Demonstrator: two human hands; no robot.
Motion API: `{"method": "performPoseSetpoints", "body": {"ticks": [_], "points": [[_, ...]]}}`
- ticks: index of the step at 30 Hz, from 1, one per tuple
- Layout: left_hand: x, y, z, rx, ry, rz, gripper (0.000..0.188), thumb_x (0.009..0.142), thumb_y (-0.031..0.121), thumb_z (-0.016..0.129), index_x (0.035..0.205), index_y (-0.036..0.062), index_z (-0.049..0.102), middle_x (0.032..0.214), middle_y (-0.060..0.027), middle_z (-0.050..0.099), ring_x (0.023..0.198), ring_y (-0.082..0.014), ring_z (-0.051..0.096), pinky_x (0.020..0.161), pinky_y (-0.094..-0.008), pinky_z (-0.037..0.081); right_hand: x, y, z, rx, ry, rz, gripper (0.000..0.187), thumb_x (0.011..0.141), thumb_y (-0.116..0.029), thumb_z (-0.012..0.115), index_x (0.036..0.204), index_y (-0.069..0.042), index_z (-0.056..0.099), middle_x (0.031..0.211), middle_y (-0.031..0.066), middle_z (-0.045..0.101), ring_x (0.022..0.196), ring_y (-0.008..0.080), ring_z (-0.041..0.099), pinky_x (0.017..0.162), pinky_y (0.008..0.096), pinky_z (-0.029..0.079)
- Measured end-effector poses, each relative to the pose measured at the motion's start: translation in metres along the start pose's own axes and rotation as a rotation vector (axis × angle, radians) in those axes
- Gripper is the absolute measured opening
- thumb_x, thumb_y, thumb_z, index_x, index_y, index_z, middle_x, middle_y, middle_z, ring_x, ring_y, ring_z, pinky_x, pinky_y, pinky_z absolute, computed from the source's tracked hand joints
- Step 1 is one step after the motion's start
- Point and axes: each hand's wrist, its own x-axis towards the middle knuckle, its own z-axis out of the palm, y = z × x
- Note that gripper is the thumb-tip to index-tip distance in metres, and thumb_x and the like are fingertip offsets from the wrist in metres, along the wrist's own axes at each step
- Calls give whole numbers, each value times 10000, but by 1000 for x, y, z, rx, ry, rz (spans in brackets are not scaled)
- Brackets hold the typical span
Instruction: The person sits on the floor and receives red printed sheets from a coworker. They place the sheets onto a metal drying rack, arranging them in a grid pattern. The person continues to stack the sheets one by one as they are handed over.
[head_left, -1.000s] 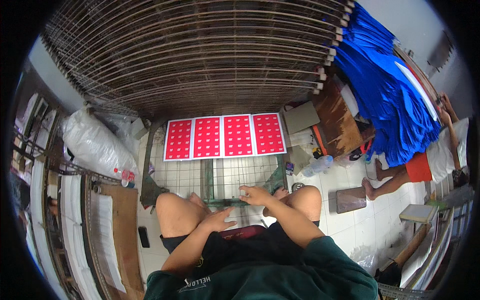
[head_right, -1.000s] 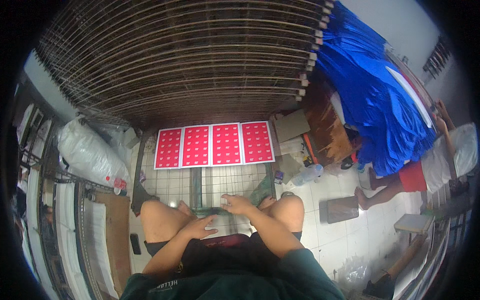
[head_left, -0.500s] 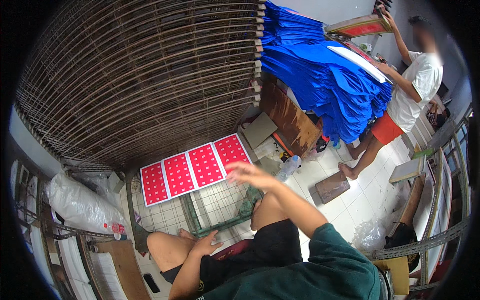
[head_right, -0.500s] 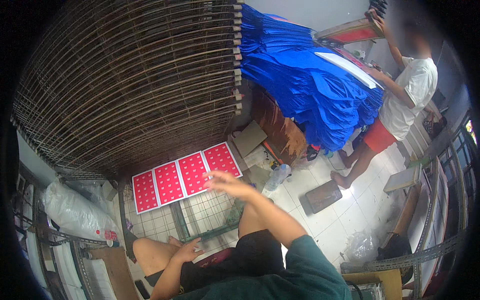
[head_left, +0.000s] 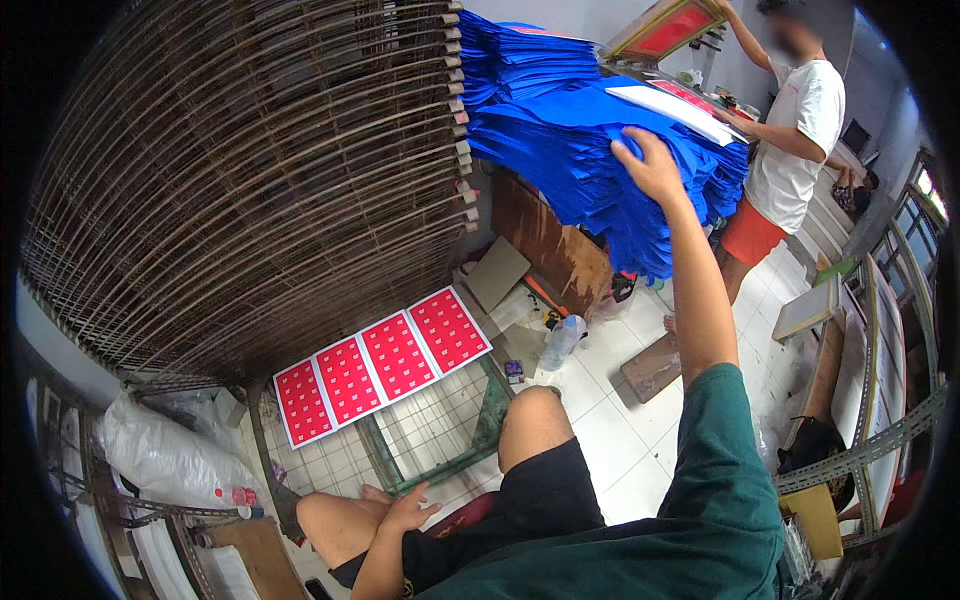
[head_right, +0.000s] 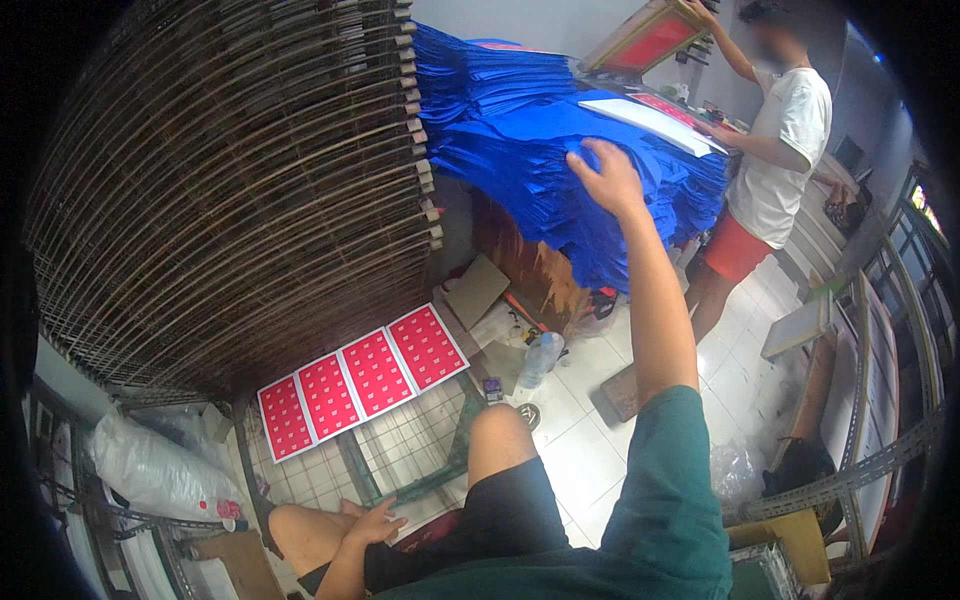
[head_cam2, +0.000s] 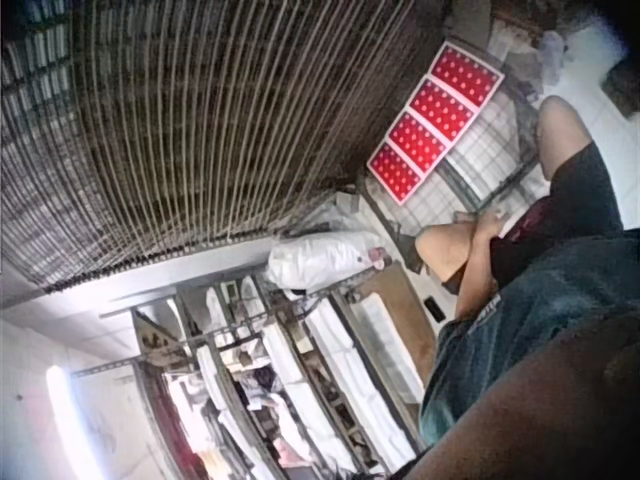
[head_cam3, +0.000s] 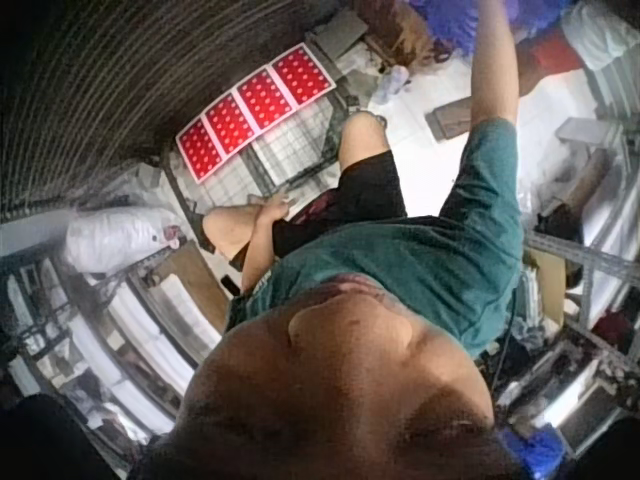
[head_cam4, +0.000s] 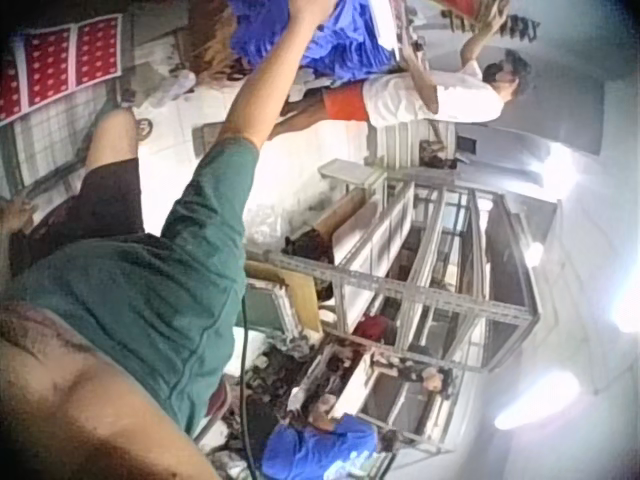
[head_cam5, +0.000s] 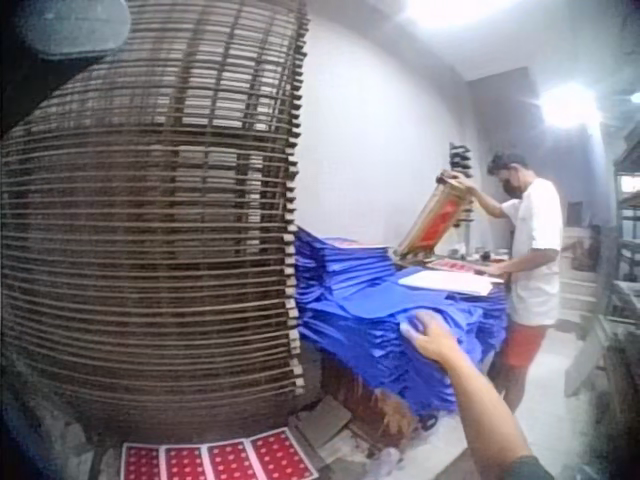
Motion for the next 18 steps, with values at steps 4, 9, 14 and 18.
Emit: {"method": "performPoseSetpoints", "body": {"ticks": [4, 9, 14, 18], "points": [[3, -17, 1, -27, 11, -40, 790, 747, 511, 634, 1362, 112, 341, 1144, -151, 577, 993, -290, 580, 874, -351, 445, -10, -27, 13, -112, -140, 154, 599, 842, -541, 462, 1277, -129, 469, 1307, 156, 452, 1233, 306, 398, 991, 451, 324], [-5, -2, -2, 25, 32, -48, 787, 744, 508, 637, 1358, 107, 351, 1145, -144, 578, 984, -284, 583, 878, -353, 442, -21, -30, 17, -147, -112, 165, 607, 846, -554, 443, 1299, -150, 446, 1337, 167, 414, 1259, 311, 365, 1006, 467, 297], [-5, -5, -1, 2, 59, 2, 779, 740, 498, 648, 1349, 101, 368, 1132, -151, 585, 980, -278, 584, 879, -353, 441, -21, -29, 14, -116, -116, 177, 611, 845, -556, 441, 1307, -156, 439, 1342, 170, 407, 1266, 314, 354, 1015, 466, 283], [-7, 1, -4, 4, 81, 26, 773, 737, 484, 659, 1344, 97, 376, 1117, -155, 592, 959, -278, 590, 856, -359, 455, -22, -27, 15, -106, -99, 176, 608, 840, -551, 453, 1299, -152, 450, 1336, 167, 415, 1262, 309, 362, 1012, 461, 288]]}}
